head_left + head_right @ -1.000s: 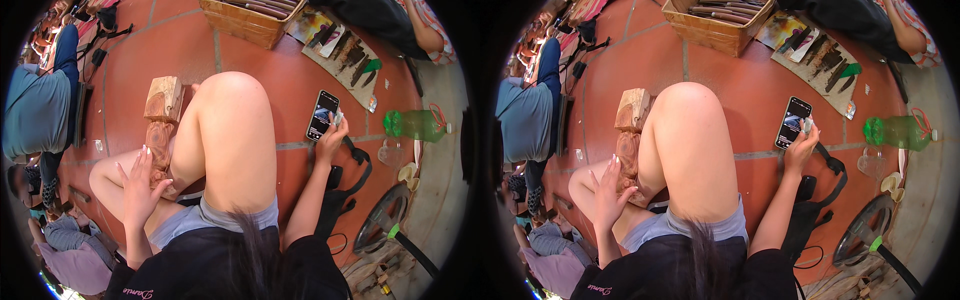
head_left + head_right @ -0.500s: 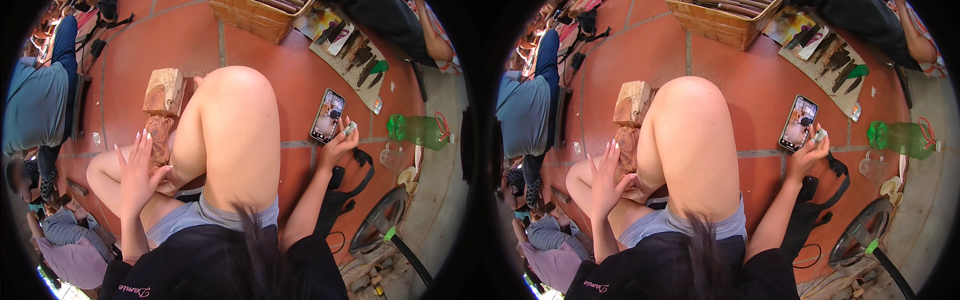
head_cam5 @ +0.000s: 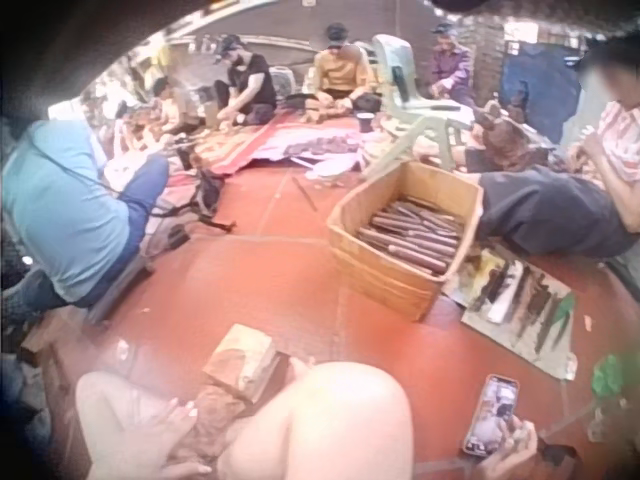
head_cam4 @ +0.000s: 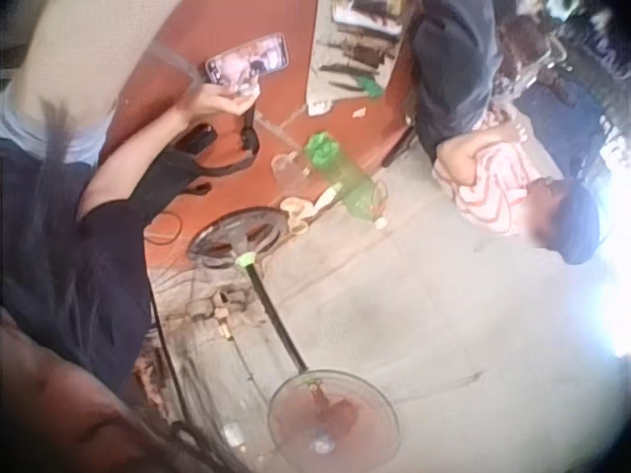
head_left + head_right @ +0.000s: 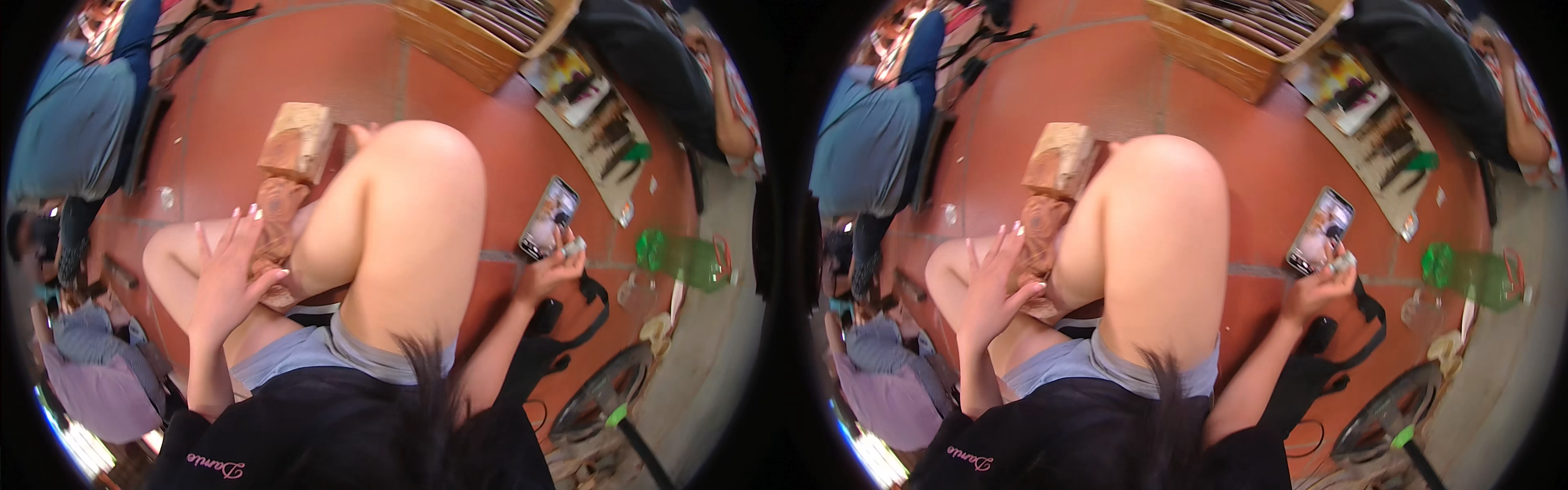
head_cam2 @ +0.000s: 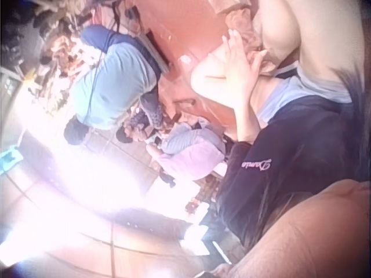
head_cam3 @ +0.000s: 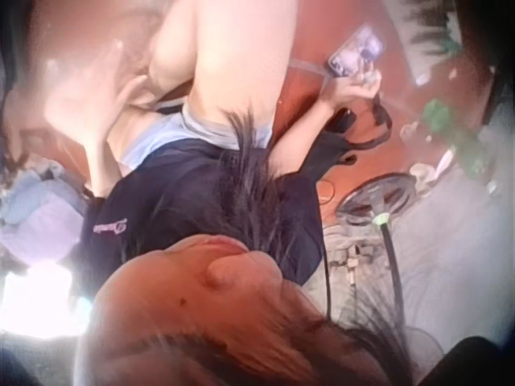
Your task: The person sits on the floor and carves a small wooden block using a handheld tool. They repeatedly scrape and shape the block, occasionally pausing to inspect the surface. The task continues throughout the clip with minor adjustments to grip and angle.
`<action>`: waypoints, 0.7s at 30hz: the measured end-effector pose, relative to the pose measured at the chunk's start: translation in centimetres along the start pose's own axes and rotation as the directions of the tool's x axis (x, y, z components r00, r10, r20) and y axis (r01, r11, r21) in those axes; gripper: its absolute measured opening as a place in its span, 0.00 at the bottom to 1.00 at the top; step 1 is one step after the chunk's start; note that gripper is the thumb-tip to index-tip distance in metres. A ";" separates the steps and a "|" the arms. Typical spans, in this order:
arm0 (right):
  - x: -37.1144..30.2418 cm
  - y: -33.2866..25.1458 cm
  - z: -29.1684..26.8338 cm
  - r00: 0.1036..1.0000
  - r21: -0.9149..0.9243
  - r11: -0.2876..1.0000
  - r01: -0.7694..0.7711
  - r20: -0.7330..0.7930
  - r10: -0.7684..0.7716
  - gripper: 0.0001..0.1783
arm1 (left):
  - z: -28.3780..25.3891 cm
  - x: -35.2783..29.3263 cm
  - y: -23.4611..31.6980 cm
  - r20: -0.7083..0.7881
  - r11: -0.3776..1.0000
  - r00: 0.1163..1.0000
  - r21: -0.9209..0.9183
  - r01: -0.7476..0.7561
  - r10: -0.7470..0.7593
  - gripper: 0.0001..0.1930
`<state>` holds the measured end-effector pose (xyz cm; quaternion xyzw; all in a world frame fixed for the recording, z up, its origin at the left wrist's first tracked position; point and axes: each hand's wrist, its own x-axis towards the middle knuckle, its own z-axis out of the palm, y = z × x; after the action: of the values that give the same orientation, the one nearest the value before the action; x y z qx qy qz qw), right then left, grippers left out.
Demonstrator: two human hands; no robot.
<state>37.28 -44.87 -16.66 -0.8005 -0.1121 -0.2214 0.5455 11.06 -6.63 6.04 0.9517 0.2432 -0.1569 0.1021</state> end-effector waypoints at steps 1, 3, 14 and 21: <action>0.0 -0.1 0.1 1.000 0.031 0.999 0.016 -0.024 -0.015 0.24 | -0.1 -0.3 -0.3 0.008 1.000 1.000 -0.006 -0.009 0.009 0.41; 0.4 -0.8 0.2 0.997 0.027 0.999 -0.021 -0.077 0.023 0.23 | 0.0 -0.5 -1.1 0.019 0.999 1.000 0.030 0.018 -0.019 0.40; 6.9 -14.1 2.8 0.925 0.038 0.933 0.358 -0.151 -0.348 0.23 | 2.0 -1.4 -4.9 -0.278 0.586 0.870 -0.810 0.015 -0.406 0.06; 6.6 -25.5 9.4 0.893 0.266 0.853 0.449 -0.106 -0.437 0.26 | 0.2 -2.9 -6.2 -0.185 -0.382 0.942 -0.879 -0.286 -0.280 0.24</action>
<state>34.52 -26.95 4.65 -0.6617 -0.3123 -0.3393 0.5911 5.50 -2.57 6.10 0.4461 0.2736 0.2813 0.8043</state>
